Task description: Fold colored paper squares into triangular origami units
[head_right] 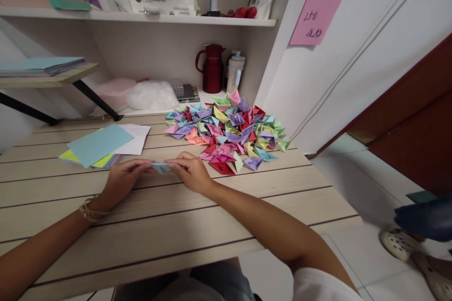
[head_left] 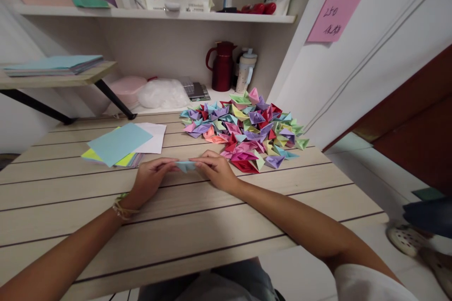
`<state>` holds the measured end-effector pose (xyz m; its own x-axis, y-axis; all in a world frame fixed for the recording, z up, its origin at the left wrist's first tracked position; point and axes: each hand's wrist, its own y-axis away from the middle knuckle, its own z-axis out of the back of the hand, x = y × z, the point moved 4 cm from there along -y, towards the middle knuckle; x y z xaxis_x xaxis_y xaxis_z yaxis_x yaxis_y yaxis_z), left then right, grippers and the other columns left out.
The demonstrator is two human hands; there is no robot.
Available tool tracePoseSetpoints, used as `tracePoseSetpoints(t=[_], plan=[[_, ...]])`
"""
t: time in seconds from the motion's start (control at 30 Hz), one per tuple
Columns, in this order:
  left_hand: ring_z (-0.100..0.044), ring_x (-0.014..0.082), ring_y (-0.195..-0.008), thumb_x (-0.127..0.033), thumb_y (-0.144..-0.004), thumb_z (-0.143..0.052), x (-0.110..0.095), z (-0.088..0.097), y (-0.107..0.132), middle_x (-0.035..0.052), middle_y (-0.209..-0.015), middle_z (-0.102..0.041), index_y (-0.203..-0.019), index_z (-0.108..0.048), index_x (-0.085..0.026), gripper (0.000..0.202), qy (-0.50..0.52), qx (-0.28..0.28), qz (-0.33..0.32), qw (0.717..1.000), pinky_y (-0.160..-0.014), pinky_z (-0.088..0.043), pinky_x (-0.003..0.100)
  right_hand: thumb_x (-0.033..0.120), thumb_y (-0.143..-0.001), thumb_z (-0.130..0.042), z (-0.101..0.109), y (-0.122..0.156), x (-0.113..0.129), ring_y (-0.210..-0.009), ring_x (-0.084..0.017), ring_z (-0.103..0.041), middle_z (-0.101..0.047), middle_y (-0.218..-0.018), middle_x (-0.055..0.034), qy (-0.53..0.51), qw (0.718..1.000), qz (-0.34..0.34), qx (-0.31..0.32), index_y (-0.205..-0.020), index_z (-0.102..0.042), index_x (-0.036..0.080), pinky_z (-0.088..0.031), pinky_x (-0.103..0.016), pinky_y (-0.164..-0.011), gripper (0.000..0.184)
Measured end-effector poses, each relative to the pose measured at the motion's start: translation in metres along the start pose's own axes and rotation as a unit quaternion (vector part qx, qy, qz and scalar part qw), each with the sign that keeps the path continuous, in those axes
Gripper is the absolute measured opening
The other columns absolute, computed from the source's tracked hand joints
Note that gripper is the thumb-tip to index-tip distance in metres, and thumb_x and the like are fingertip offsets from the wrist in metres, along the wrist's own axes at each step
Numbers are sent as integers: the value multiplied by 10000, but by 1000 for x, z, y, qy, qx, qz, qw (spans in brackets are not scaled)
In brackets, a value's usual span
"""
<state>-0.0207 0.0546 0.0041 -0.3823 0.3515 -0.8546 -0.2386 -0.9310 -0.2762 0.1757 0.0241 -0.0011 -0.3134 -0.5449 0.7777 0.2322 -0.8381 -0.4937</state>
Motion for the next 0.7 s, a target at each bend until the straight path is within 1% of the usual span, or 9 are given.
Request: tracePoseSetpoints(t=[0.1, 0.17, 0.23, 0.3, 0.4, 0.47, 0.53, 0.63, 0.7], plan=[[-676, 179, -674, -367, -721, -632, 7, -1, -3, 47, -828, -717, -988, -632, -169, 333, 81, -13, 59, 995, -642, -561, 294, 326, -859, -495, -2, 2, 2, -665, -117, -524, -569, -799, -34, 29, 999, 11, -10, -1110, -620, 240, -411, -220, -557, 294], [-675, 183, -678, -372, -724, -629, 12, -4, -5, 57, -806, -712, -1018, -600, -147, 371, 131, 12, 88, 987, -651, -565, 309, 314, -848, -513, -4, 3, 4, -642, -110, -515, -579, -825, -39, 48, 998, 21, -21, -1113, -618, 241, -406, -217, -546, 295], [-671, 184, -691, -368, -731, -622, 14, -7, -7, 70, -820, -708, -996, -596, -138, 351, 163, 46, 93, 981, -661, -567, 319, 300, -839, -525, -5, 3, 5, -624, -104, -513, -595, -849, -43, 65, 997, 23, -29, -1104, -625, 240, -409, -217, -551, 289], [-665, 188, -732, -350, -721, -639, 14, -8, -7, 82, -869, -701, -998, -596, -141, 349, 167, 60, 69, 982, -686, -564, 325, 297, -833, -533, -5, 3, 3, -607, -97, -517, -616, -869, -42, 79, 996, 11, -31, -1097, -629, 239, -412, -212, -548, 287], [-650, 203, -808, -330, -679, -687, 12, -8, -5, 98, -958, -680, -1008, -600, -145, 387, 134, 48, 20, 990, -764, -547, 358, 315, -823, -545, -6, 1, 1, -595, -96, -530, -643, -857, -40, 98, 995, -10, -23, -1091, -633, 229, -412, -206, -549, 295], [-641, 209, -826, -334, -664, -698, 11, -8, -3, 99, -989, -666, -995, -609, -152, 388, 110, 46, -2, 993, -787, -539, 376, 330, -818, -552, -6, 1, 0, -597, -103, -537, -654, -817, -37, 113, 993, -13, -16, -1085, -638, 220, -408, -210, -561, 302], [-632, 207, -827, -335, -668, -693, 8, -8, -1, 90, -970, -658, -977, -621, -165, 360, 85, 44, -25, 995, -777, -542, 373, 335, -813, -559, -7, 1, -1, -604, -110, -542, -660, -796, -36, 124, 992, -12, -10, -1086, -638, 220, -401, -212, -570, 307], [-610, 195, -828, -321, -678, -684, 0, -5, -1, 67, -907, -629, -918, -645, -189, 277, 41, 25, -79, 996, -721, -548, 324, 336, -813, -560, -8, 0, 0, -602, -110, -548, -669, -812, -37, 116, 993, -8, 4, -1090, -633, 222, -391, -208, -569, 309], [-588, 181, -828, -305, -685, -677, -7, -2, -1, 55, -884, -597, -844, -651, -197, 194, 4, 8, -122, 993, -704, -535, 300, 326, -837, -526, -10, 0, 3, -619, -111, -558, -673, -804, -31, 98, 994, 9, 39, -1036, -657, 222, -386, -203, -576, 260]])
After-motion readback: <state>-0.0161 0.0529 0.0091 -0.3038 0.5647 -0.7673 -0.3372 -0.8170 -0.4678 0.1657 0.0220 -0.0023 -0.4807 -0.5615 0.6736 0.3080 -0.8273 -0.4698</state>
